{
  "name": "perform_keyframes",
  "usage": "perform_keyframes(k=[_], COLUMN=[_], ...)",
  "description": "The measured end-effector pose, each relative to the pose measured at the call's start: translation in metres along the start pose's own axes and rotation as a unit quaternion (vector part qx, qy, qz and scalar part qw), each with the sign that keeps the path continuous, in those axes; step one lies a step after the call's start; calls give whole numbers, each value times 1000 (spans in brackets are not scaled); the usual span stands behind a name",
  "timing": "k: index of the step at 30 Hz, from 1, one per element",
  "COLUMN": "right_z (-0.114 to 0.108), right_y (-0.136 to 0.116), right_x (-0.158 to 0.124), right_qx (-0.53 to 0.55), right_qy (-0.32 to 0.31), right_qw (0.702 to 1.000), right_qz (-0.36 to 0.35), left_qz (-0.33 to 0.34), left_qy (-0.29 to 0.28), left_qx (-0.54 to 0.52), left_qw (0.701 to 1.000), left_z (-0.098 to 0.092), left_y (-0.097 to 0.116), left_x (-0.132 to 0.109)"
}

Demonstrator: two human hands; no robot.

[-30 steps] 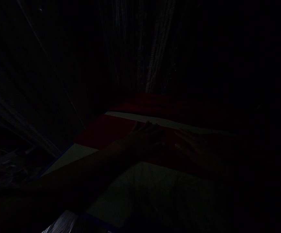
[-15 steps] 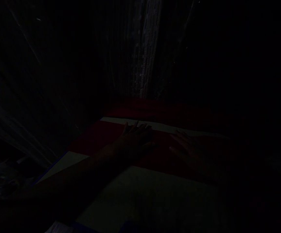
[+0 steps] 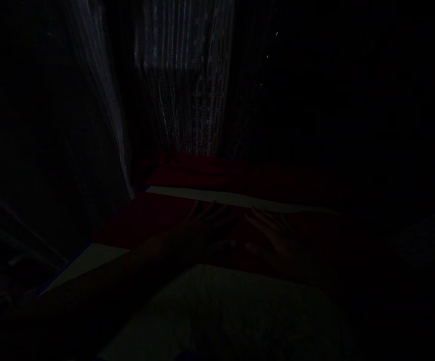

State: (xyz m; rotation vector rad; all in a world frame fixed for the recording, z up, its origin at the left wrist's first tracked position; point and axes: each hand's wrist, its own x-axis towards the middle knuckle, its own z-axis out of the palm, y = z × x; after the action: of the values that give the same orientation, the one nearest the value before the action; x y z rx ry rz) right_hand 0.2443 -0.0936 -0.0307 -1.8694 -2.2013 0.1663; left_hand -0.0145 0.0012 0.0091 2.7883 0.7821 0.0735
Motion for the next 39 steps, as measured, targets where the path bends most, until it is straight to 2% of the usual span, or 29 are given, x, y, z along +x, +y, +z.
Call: perform_keyframes(k=[6,9,14,23,27,31,34,39], right_z=[5,6,9,12,13,11,8,3], right_y=[5,9,8,13,17,16,12,7], right_x=[0,0,1,2,3,2,0,-1], right_qx=[-7,-16,-23,-16,-8,-1,6,17], right_qy=[13,-5,10,-10,13,0,9,-19], right_qw=[999,999,999,999,1000,1000,1000,1000], right_qz=[-29,-31,-43,-28,-26,-17,-12,-1], left_qz=[5,1,18,16,8,5,4,4], left_qy=[6,-5,-21,4,37,17,27,18], left_qx=[-15,-13,-12,-9,-28,-11,-11,-7], left_qw=[1000,1000,1000,1000,999,1000,1000,1000], left_z=[0,1,0,-2,-4,-1,2,4], left_y=[4,3,0,-1,0,-2,-3,-5], left_x=[-1,0,1,-1,-1,0,1,3])
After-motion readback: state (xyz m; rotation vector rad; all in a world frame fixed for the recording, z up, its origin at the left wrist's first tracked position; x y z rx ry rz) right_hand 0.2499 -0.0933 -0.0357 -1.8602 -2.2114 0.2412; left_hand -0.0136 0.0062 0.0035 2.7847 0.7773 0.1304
